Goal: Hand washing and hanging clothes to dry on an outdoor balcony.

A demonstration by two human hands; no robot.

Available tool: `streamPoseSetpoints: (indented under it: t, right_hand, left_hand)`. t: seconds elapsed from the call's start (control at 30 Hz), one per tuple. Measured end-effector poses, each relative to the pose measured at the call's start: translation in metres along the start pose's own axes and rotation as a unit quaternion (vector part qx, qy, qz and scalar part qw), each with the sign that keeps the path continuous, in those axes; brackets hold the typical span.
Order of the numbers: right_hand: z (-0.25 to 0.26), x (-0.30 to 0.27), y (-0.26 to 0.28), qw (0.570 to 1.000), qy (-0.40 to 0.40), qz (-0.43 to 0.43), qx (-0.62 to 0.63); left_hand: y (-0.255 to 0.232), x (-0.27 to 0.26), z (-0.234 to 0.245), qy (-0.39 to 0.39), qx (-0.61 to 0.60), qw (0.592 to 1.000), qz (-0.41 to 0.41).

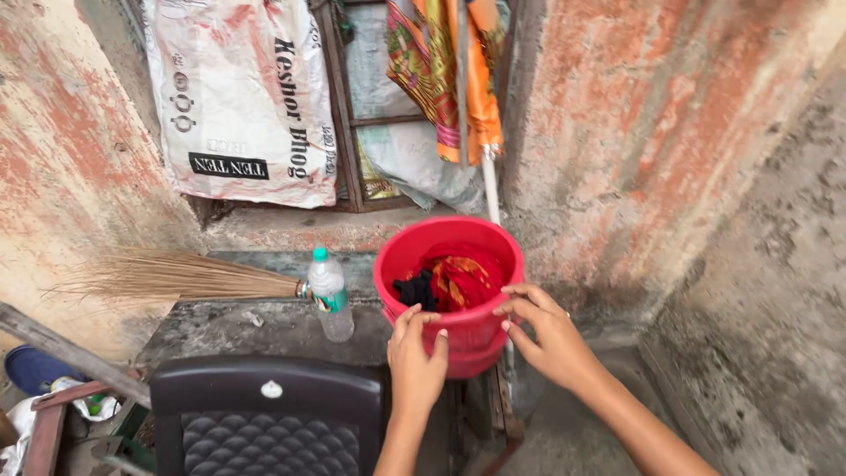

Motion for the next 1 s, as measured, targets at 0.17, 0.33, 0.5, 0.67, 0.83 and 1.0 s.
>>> streamPoseSetpoints:
  t: [0.17, 0.33, 0.5, 0.67, 0.83, 1.0]
  right_hand:
    - [-0.051, 0.054, -0.056, 0.994, 0.091, -0.028, -0.048]
    - [-0.096, 0.081, -0.106, 0.991, 0.104, 0.011, -0.084]
    - [-0.129, 0.108, -0.143, 0.989, 0.124, 0.007, -0.083]
    - [-0.166, 0.137, -0.177, 0.983, 0.168, -0.01, -0.074]
    - [-0.199, 0.146, -0.171, 0.95, 0.292, -0.057, -0.093]
    - [-0.203, 0.136, -0.155, 0.853, 0.444, -0.018, -0.274]
  left_hand:
    - [0.026, 0.075, -0.047, -0.022, 0.051, 0.998, -0.025]
    - [0.054, 0.119, -0.078, -0.008, 0.088, 0.995, -0.035]
    - [0.097, 0.112, -0.103, 0.104, 0.306, 0.946, 0.03]
    - [0.102, 0.108, -0.102, 0.134, 0.332, 0.933, 0.034]
    - [0.097, 0.11, -0.094, 0.117, 0.325, 0.937, 0.053]
    - [0.104, 0.112, -0.096, 0.074, 0.325, 0.942, 0.044]
Point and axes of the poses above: each hand's wrist, its own x-axis towards the middle knuckle, its own z-axis out of the back of the hand, y = z × x, the point moved 5 cm from there along x, towards the middle knuckle, and after that the axes turned 11 degrees about -y, right-handed, at the moved point
